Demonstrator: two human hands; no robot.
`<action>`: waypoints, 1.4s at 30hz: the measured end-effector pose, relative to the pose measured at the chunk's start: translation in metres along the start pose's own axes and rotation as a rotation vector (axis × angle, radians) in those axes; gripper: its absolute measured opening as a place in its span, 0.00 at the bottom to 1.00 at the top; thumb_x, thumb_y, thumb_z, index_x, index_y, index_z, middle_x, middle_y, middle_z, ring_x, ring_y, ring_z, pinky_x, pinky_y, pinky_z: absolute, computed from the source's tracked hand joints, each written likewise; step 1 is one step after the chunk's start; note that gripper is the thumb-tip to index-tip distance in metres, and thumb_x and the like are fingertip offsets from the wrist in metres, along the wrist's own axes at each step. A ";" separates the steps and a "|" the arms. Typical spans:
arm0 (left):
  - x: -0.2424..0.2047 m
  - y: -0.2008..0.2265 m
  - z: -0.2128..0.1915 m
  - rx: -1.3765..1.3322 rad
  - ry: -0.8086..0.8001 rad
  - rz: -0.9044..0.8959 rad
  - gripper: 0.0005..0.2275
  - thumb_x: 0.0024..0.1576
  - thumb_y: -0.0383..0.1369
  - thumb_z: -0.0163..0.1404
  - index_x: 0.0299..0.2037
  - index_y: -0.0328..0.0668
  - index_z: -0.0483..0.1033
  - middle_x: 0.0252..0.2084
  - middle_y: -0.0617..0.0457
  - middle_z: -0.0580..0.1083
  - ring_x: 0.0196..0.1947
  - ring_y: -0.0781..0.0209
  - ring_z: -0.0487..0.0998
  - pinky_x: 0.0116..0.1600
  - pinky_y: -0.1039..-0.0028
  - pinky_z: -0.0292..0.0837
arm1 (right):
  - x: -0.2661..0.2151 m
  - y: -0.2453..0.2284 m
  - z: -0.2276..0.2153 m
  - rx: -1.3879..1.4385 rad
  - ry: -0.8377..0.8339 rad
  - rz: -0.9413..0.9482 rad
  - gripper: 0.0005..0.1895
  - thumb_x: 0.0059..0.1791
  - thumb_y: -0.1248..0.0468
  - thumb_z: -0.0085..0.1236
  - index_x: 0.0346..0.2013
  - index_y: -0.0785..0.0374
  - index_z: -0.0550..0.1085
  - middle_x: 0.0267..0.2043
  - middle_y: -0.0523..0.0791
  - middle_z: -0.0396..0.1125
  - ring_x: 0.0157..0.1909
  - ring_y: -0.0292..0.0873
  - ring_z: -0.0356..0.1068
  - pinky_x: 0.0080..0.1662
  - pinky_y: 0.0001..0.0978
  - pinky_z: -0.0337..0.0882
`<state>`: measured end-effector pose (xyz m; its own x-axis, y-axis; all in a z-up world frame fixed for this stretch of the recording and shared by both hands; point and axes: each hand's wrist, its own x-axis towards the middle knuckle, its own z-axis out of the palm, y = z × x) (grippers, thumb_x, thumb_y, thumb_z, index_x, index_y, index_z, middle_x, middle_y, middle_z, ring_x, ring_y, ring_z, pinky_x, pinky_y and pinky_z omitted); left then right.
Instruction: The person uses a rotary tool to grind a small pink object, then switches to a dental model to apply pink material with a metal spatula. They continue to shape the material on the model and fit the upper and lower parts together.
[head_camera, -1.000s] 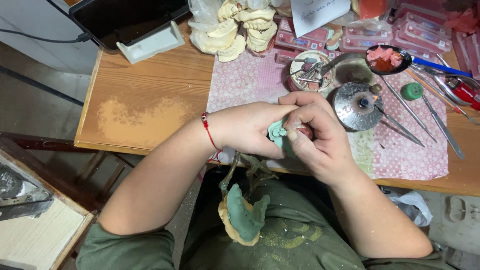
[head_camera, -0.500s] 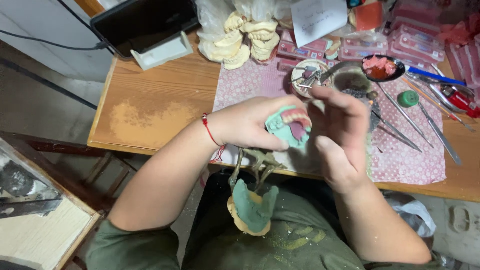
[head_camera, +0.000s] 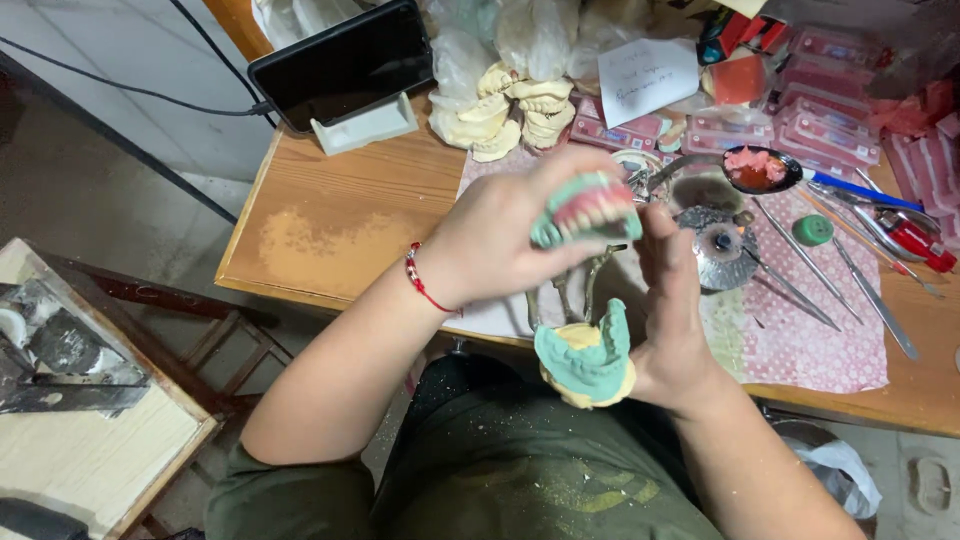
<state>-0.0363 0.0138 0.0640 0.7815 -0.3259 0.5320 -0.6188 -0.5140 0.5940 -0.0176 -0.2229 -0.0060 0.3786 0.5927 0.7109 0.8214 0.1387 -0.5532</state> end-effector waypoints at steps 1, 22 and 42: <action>-0.001 0.002 0.004 -0.001 -0.001 -0.002 0.23 0.61 0.43 0.57 0.61 0.55 0.59 0.52 0.54 0.77 0.41 0.55 0.85 0.46 0.70 0.81 | -0.002 0.002 -0.002 0.002 0.000 0.002 0.76 0.37 0.56 0.81 0.81 0.55 0.31 0.85 0.49 0.27 0.88 0.49 0.29 0.85 0.51 0.41; -0.008 -0.017 0.043 0.609 0.045 0.456 0.19 0.65 0.29 0.54 0.64 0.62 0.68 0.36 0.62 0.70 0.31 0.60 0.75 0.33 0.68 0.74 | -0.001 -0.007 -0.020 -0.147 -0.081 0.328 0.57 0.28 0.38 0.72 0.62 0.69 0.65 0.62 0.52 0.68 0.62 0.48 0.70 0.64 0.38 0.67; -0.020 -0.027 0.042 0.504 -0.020 0.212 0.27 0.57 0.31 0.55 0.67 0.63 0.63 0.41 0.55 0.72 0.29 0.49 0.79 0.28 0.58 0.72 | -0.003 -0.002 -0.019 0.032 -0.313 0.364 0.77 0.40 0.54 0.74 0.70 0.55 0.12 0.78 0.61 0.50 0.71 0.50 0.65 0.70 0.42 0.61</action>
<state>-0.0320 0.0009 0.0115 0.6481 -0.4762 0.5943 -0.6520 -0.7502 0.1100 -0.0123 -0.2401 0.0010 0.4887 0.8169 0.3064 0.6439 -0.1008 -0.7584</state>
